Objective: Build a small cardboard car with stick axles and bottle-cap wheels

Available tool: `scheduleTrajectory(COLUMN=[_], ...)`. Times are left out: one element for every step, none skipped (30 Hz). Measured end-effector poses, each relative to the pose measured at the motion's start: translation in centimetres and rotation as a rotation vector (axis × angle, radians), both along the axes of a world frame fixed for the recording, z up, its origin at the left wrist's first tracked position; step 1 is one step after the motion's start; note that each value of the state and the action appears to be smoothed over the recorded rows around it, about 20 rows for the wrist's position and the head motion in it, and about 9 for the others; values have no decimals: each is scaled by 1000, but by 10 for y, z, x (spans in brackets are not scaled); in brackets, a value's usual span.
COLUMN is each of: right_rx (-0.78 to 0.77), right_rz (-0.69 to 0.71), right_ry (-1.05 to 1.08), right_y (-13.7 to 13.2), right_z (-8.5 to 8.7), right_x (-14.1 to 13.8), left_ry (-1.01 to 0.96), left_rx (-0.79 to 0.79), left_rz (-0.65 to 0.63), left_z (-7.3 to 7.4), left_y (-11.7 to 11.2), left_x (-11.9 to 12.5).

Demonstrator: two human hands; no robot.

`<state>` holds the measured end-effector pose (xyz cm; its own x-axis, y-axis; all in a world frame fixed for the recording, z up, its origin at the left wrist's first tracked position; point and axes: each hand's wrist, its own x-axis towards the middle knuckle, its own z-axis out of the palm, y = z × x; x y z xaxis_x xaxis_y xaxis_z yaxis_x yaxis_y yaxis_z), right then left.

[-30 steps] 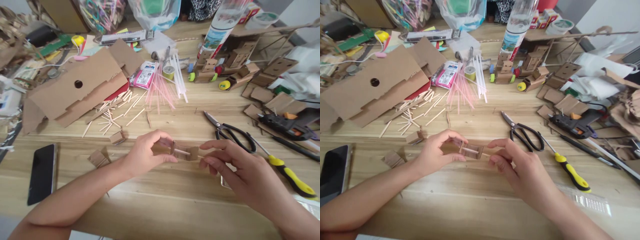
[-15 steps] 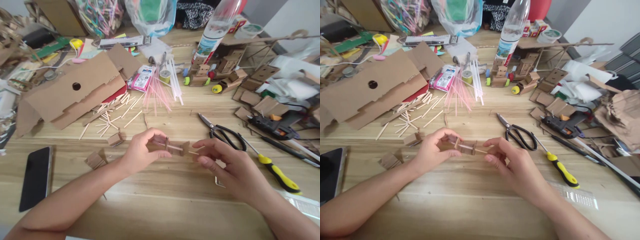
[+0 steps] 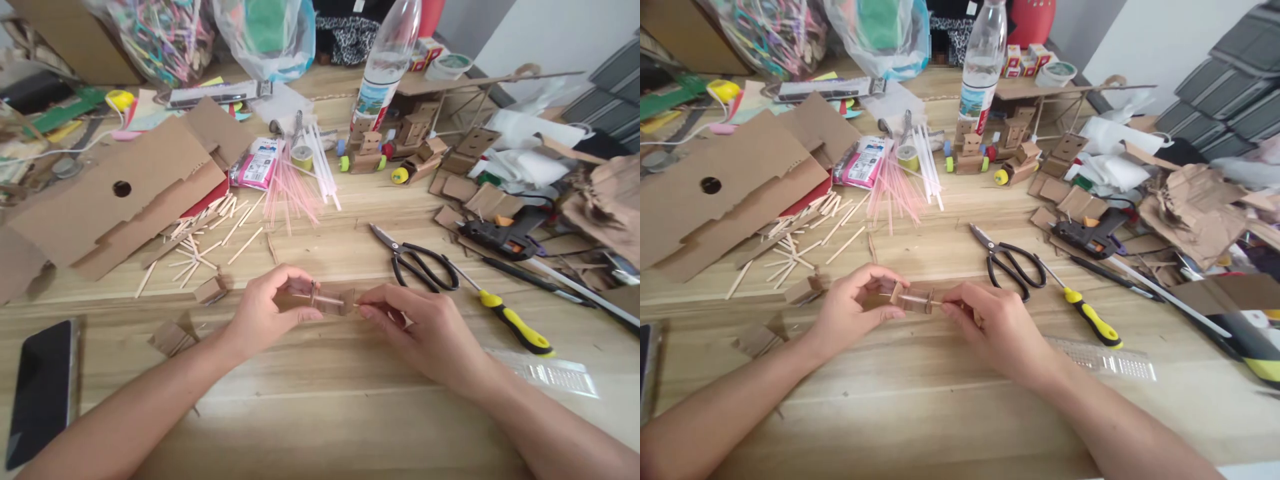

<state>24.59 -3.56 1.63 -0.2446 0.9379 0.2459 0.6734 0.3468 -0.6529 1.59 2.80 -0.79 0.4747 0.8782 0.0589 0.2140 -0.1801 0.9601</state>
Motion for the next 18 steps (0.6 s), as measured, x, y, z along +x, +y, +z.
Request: scheduleTrajectory(right_rx=[1,1,6,16,26,40,53,65,70,71,64,52,35,16,-4,-22,-45,-75], right_rz=[-2,-2,-2,-2,0,2,1,-3,-14,-31,-53,-80,-107,-133,-157,-179,-198,-212], right_ry=[-7,-17,-28,-43,-62,-85,-112,-139,-164,-183,-191,-190,-179,-159,-133,-103,-70,-31], right_y=[0,0,0,1,2,3,5,7,9,12,13,15,17,18,19,20,21,21], right_z=[0,-1,-1,-2,-2,-2,-1,0,2,4,6,9,12,15,17,19,20,20], right_x=[-1,-1,-1,0,2,4,8,14,19,26,32,38,43,46,48,49,48,46], left_ry=[12,29,45,64,83,102,121,142,165,191,217,248,285,323,359,387,404,405], left_rx=[23,44,64,81,98,117,137,159,179,194,206,217,232,250,271,293,318,346], left_rz=[0,1,9,19,34,56,82,112,144,170,187,191,181,156,122,89,65,51], left_z=[0,1,1,1,0,0,-1,-3,-4,-6,-7,-9,-9,-10,-10,-10,-10,-9], left_y=[0,1,2,4,6,9,12,15,18,20,22,23,23,23,22,21,20,19], left_x=[0,-1,-2,-3,-4,-5,-7,-8,-10,-11,-12,-12,-12,-12,-11,-11,-10,-10])
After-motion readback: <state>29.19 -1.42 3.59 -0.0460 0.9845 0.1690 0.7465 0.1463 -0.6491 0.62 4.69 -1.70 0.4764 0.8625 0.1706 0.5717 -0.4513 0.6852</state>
